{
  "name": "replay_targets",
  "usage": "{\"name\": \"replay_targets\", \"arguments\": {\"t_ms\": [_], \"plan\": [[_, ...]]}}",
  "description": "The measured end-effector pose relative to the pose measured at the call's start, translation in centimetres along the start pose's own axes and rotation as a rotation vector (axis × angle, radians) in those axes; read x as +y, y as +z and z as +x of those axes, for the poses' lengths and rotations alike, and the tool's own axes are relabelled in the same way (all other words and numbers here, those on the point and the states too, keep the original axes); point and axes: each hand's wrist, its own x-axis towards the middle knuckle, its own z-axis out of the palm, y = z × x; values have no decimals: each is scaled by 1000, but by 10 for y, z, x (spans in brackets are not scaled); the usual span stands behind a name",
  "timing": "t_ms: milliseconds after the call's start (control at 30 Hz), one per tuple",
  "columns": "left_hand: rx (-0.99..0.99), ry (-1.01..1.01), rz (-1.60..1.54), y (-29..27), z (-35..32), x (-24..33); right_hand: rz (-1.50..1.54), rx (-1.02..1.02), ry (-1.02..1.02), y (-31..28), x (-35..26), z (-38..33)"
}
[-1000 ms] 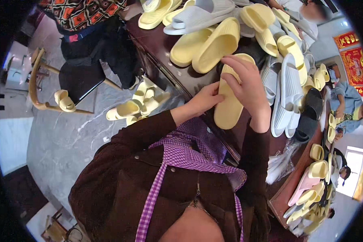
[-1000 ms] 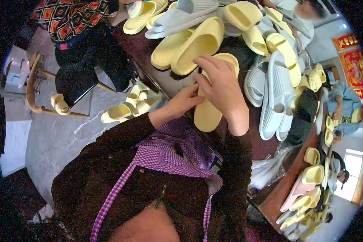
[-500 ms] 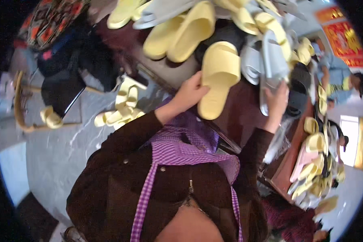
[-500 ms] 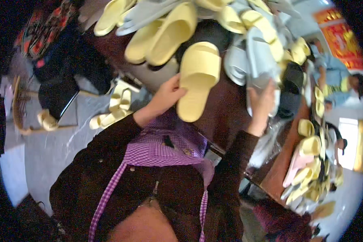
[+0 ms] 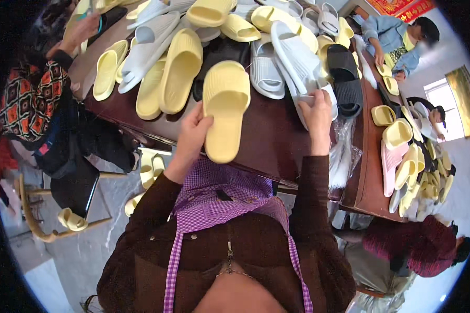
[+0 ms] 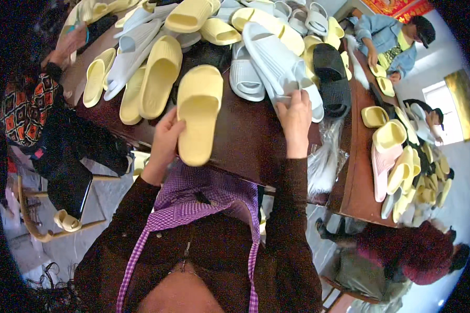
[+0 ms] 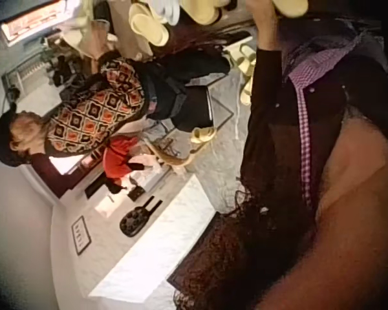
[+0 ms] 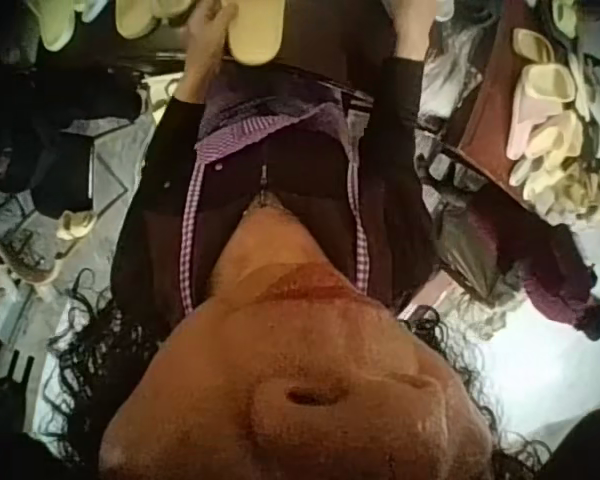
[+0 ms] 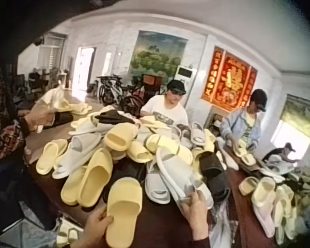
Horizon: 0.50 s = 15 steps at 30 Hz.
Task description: The person pairs slippers by hand, fastens each pair together using plastic tag fasteners, and arranges them on the table.
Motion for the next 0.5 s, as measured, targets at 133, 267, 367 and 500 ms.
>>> {"name": "replay_targets", "arguments": {"t_ms": [133,267,367,500], "plan": [[24,149,63,4,28,36,129,48,115,-51,-15,-5],[37,86,48,-1,46,42,109,53,116,-102,-10,-23],[61,104,87,-4,43,35,62,-15,-46,-126,-2,-41],[94,118,69,-8,32,32,2,-156,-362,-122,5,-51]]}}
